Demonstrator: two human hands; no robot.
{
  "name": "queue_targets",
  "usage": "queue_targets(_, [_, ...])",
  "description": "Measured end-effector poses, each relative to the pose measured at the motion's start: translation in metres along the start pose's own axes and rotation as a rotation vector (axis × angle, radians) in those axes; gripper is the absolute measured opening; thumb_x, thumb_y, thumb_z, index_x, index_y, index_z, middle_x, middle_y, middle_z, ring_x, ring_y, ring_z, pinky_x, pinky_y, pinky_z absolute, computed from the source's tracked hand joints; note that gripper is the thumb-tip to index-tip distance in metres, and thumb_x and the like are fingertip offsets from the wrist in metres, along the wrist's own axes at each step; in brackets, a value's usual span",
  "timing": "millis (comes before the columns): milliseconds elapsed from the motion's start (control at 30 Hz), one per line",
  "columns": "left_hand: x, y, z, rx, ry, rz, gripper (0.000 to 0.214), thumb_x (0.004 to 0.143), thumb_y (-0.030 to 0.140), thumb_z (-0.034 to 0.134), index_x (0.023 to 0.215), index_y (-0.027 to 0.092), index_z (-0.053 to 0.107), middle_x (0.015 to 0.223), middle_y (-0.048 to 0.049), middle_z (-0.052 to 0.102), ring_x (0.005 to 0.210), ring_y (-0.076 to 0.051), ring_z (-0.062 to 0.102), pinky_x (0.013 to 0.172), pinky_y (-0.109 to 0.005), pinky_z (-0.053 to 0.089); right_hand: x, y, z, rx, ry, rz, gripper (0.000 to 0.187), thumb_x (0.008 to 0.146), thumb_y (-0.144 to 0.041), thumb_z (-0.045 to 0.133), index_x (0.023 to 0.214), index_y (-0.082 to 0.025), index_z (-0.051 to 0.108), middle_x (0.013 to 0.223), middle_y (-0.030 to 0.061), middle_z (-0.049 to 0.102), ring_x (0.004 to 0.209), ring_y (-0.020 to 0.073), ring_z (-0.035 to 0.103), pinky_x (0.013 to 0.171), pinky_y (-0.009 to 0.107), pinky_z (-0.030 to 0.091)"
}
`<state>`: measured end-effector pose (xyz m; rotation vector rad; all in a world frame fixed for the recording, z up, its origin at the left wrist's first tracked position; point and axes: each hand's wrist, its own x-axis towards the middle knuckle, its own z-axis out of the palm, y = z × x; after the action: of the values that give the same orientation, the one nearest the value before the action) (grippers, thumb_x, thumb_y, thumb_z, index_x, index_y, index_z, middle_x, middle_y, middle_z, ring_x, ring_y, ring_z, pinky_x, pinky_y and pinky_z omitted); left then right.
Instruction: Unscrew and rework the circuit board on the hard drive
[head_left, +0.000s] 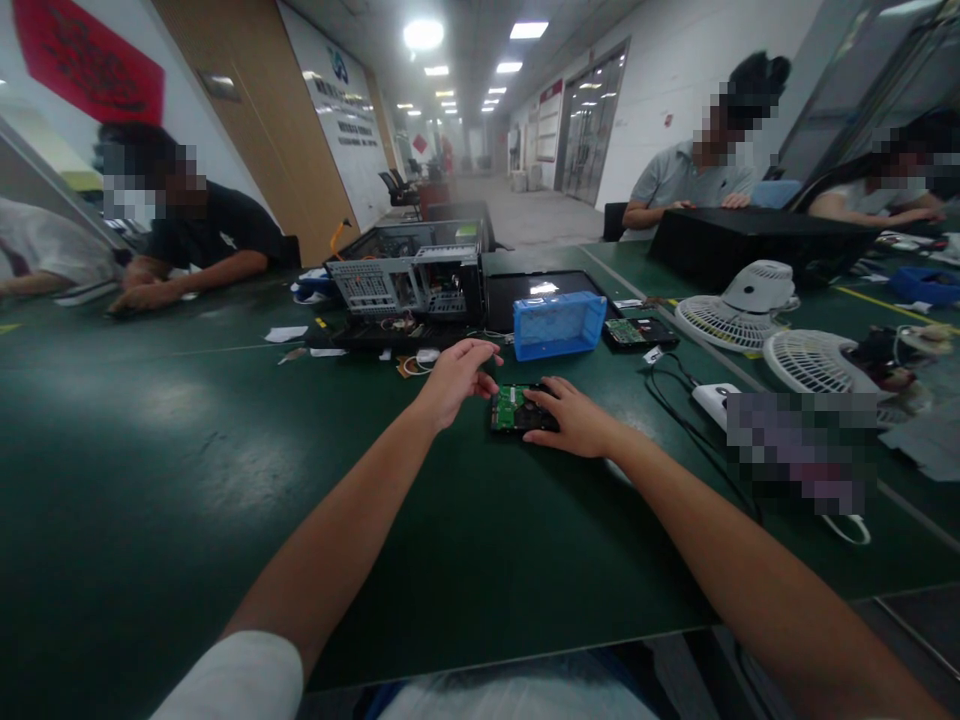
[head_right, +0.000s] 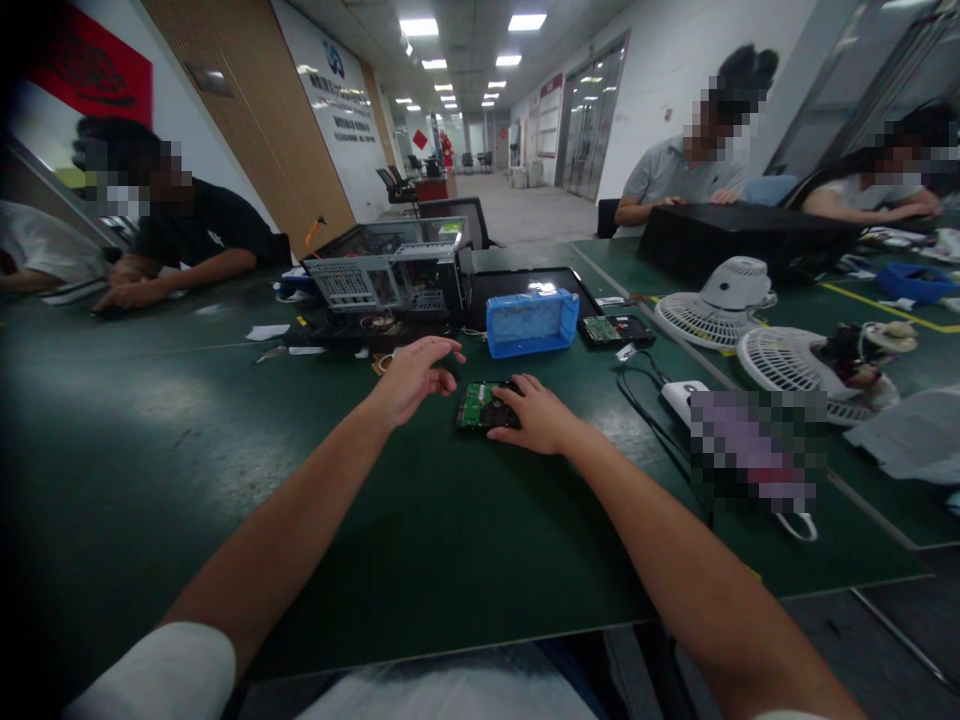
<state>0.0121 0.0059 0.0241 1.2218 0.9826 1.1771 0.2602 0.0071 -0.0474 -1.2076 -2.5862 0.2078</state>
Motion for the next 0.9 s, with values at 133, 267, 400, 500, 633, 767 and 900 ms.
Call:
queue_targets(133, [0.001, -0.002, 0.0, -0.031, 0.014, 0.011, 0.029, 0.087, 0.04, 0.069, 0.103, 0.018, 0.06, 0.107, -0.01, 0.072, 0.054, -0.011, 0.064, 0.048, -0.023, 0.046, 0.0, -0.001, -0.001, 0.007, 0.0, 0.001, 0.082, 0.087, -0.071, 0.064, 0.152, -0.022, 0.051, 0.157, 0.02, 0.043, 0.146, 0.042, 0.038, 0.119, 0.059, 0.035])
queue_targets(267, [0.001, -0.004, 0.0, -0.041, -0.009, 0.007, 0.028, 0.088, 0.041, 0.068, 0.102, 0.019, 0.058, 0.108, -0.0102, 0.073, 0.055, -0.012, 0.065, 0.048, -0.024, 0.048, 0.0, 0.0, -0.001, -0.002, -0.002, 0.002, 0.083, 0.087, -0.071, 0.063, 0.152, -0.021, 0.051, 0.157, 0.0211, 0.042, 0.146, 0.0424, 0.038, 0.118, 0.059, 0.036])
queue_targets(400, [0.0, -0.003, 0.003, -0.029, -0.061, -0.002, 0.025, 0.09, 0.04, 0.066, 0.102, 0.019, 0.061, 0.107, -0.0097, 0.072, 0.057, -0.011, 0.065, 0.051, -0.024, 0.05, 0.001, 0.0, 0.001, -0.003, 0.005, 0.004, 0.082, 0.087, -0.071, 0.063, 0.152, -0.022, 0.051, 0.158, 0.0201, 0.042, 0.146, 0.0425, 0.038, 0.118, 0.06, 0.036])
queue_targets(500, [-0.001, -0.004, 0.004, -0.018, -0.08, 0.003, 0.025, 0.092, 0.042, 0.063, 0.102, 0.019, 0.065, 0.106, -0.0081, 0.069, 0.06, -0.011, 0.066, 0.051, -0.023, 0.05, 0.001, -0.001, 0.0, -0.005, 0.007, 0.003, 0.082, 0.087, -0.072, 0.063, 0.152, -0.022, 0.051, 0.156, 0.02, 0.043, 0.145, 0.0419, 0.04, 0.118, 0.059, 0.036])
queue_targets(633, [0.001, -0.006, 0.003, 0.021, -0.08, 0.033, 0.029, 0.096, 0.046, 0.059, 0.104, 0.019, 0.066, 0.104, -0.0069, 0.066, 0.063, -0.011, 0.068, 0.053, -0.021, 0.049, 0.001, -0.002, -0.002, -0.01, -0.007, 0.003, 0.084, 0.087, -0.073, 0.062, 0.152, -0.02, 0.052, 0.155, 0.0219, 0.044, 0.145, 0.0431, 0.04, 0.118, 0.059, 0.037])
queue_targets(767, [0.006, -0.014, -0.001, 0.181, -0.117, 0.151, 0.032, 0.097, 0.047, 0.059, 0.112, 0.019, 0.064, 0.106, -0.0072, 0.065, 0.067, -0.012, 0.068, 0.056, -0.023, 0.051, 0.0, -0.001, -0.001, -0.011, 0.016, -0.011, 0.084, 0.086, -0.072, 0.063, 0.151, -0.02, 0.052, 0.154, 0.0209, 0.046, 0.144, 0.042, 0.042, 0.118, 0.058, 0.036])
queue_targets(900, [0.007, -0.021, -0.003, 0.352, -0.129, 0.288, 0.031, 0.091, 0.036, 0.069, 0.118, 0.021, 0.063, 0.105, -0.0056, 0.066, 0.069, -0.013, 0.067, 0.063, -0.026, 0.053, 0.0, 0.0, -0.001, -0.001, 0.031, -0.023, 0.082, 0.086, -0.071, 0.065, 0.149, -0.02, 0.054, 0.152, 0.0207, 0.047, 0.143, 0.041, 0.042, 0.117, 0.058, 0.037])
